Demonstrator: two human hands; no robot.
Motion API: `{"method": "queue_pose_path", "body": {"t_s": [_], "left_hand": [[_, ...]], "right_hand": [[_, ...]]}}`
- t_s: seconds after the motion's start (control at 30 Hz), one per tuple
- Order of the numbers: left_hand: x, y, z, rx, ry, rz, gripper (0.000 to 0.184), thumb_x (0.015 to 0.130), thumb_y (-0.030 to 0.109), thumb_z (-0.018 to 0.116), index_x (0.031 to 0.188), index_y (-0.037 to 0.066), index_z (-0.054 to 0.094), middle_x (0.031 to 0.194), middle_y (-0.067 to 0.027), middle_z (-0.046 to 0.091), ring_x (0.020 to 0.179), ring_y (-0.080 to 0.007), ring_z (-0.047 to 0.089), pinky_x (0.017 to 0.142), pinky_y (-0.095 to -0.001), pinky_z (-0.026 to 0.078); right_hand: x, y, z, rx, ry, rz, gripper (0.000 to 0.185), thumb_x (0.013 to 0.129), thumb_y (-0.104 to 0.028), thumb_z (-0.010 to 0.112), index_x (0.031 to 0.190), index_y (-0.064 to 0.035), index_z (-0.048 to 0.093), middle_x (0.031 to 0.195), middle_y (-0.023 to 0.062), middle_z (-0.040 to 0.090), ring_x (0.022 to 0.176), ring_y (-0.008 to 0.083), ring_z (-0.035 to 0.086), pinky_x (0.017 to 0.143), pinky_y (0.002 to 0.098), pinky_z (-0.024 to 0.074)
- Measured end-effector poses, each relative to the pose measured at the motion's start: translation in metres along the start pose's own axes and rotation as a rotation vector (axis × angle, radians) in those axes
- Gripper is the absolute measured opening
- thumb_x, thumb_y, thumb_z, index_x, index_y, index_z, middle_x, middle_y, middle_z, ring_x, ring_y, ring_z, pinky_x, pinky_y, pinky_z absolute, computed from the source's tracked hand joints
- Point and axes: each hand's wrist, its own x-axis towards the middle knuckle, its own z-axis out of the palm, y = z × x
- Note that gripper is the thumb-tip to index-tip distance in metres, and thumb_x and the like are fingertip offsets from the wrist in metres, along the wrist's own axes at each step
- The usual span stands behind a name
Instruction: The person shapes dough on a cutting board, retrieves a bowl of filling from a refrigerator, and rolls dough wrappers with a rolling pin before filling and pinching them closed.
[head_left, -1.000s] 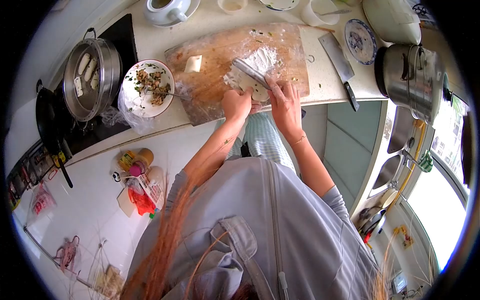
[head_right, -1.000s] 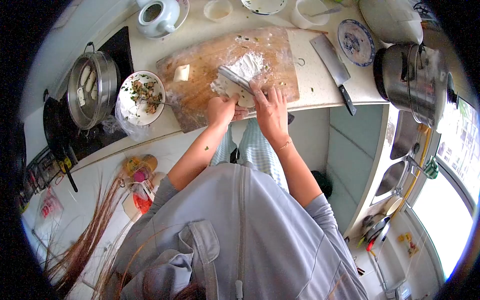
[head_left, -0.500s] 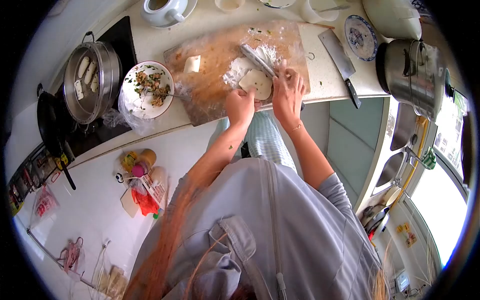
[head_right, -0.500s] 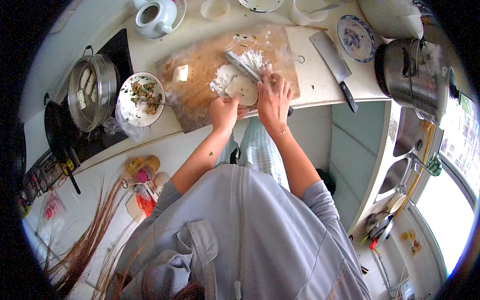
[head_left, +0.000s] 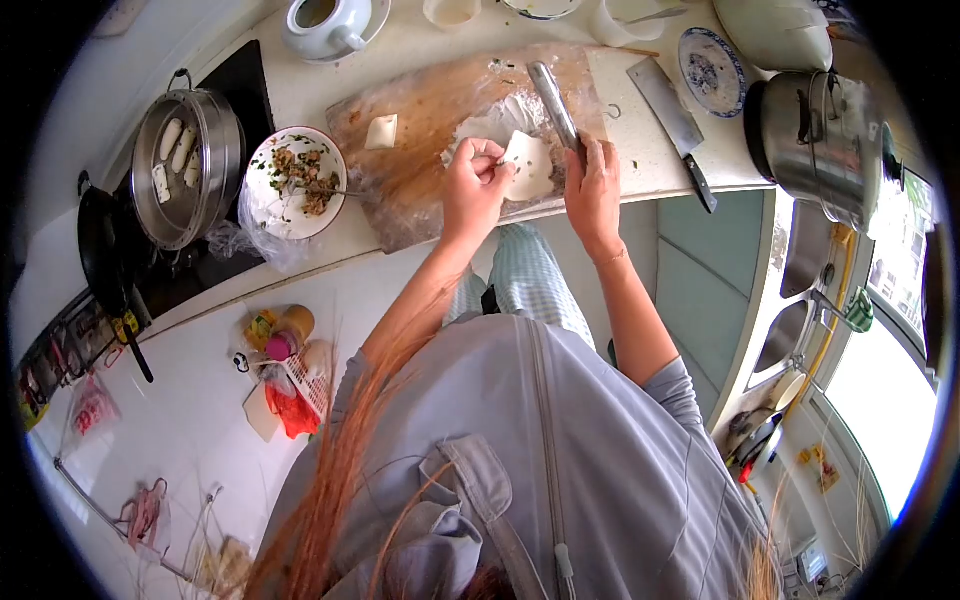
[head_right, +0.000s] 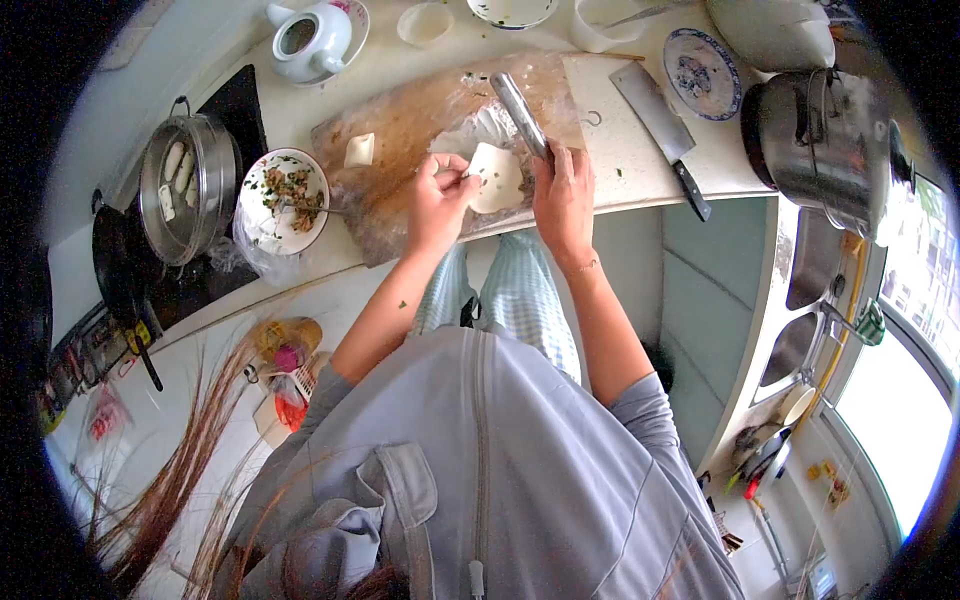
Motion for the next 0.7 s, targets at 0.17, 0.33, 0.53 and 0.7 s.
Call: {"method": "queue_pose_path", "body": {"t_s": [0.17,0.33,0.53,0.7], "left_hand": [[0.022,0.007,-0.029,0.213,-0.291,-0.025,0.026,0.09,0.011,0.073,0.113,-0.001,0.07,0.095,-0.0132,0.077,0.079,-0.0117,0.07,0.074,-0.0255,0.054],[0.047,0.015,-0.032,0.575,-0.46,0.083,0.026,0.092,0.019,0.07,0.112,0.003,0.07,0.097,-0.0113,0.075,0.086,-0.0173,0.072,0.074,-0.0323,0.054],[0.033,0.023,-0.038,0.91,0.281,0.41,0.028,0.094,0.004,0.058,0.12,0.005,0.067,0.114,-0.0123,0.072,0.104,-0.0283,0.069,0.091,-0.0401,0.054],[0.005,-0.017,-0.048,1.106,-0.131,0.746,0.039,0.09,-0.001,0.056,0.128,0.003,0.065,0.139,-0.0126,0.06,0.134,-0.0266,0.053,0.113,-0.0391,0.042]], "right_hand": [[-0.006,0.002,-0.009,0.086,-0.064,0.08,0.032,0.096,-0.012,0.061,0.126,0.0006,0.059,0.108,0.0207,0.059,0.101,0.0389,0.057,0.091,0.047,0.0458],[-0.005,-0.001,-0.015,0.022,-0.069,-0.088,0.037,0.094,-0.009,0.064,0.13,-0.0027,0.061,0.106,0.0174,0.06,0.098,0.0346,0.058,0.087,0.0432,0.0475],[-0.008,-0.002,-0.013,-0.069,-0.222,-0.28,0.047,0.089,-0.008,0.067,0.135,-0.0167,0.063,0.104,0.0119,0.058,0.098,0.0306,0.056,0.087,0.0424,0.0468],[-0.029,0.003,0.008,-0.108,-0.303,-0.28,0.051,0.086,-0.009,0.068,0.135,-0.0206,0.062,0.11,0.0107,0.054,0.101,0.03,0.054,0.088,0.0436,0.0449]]}}
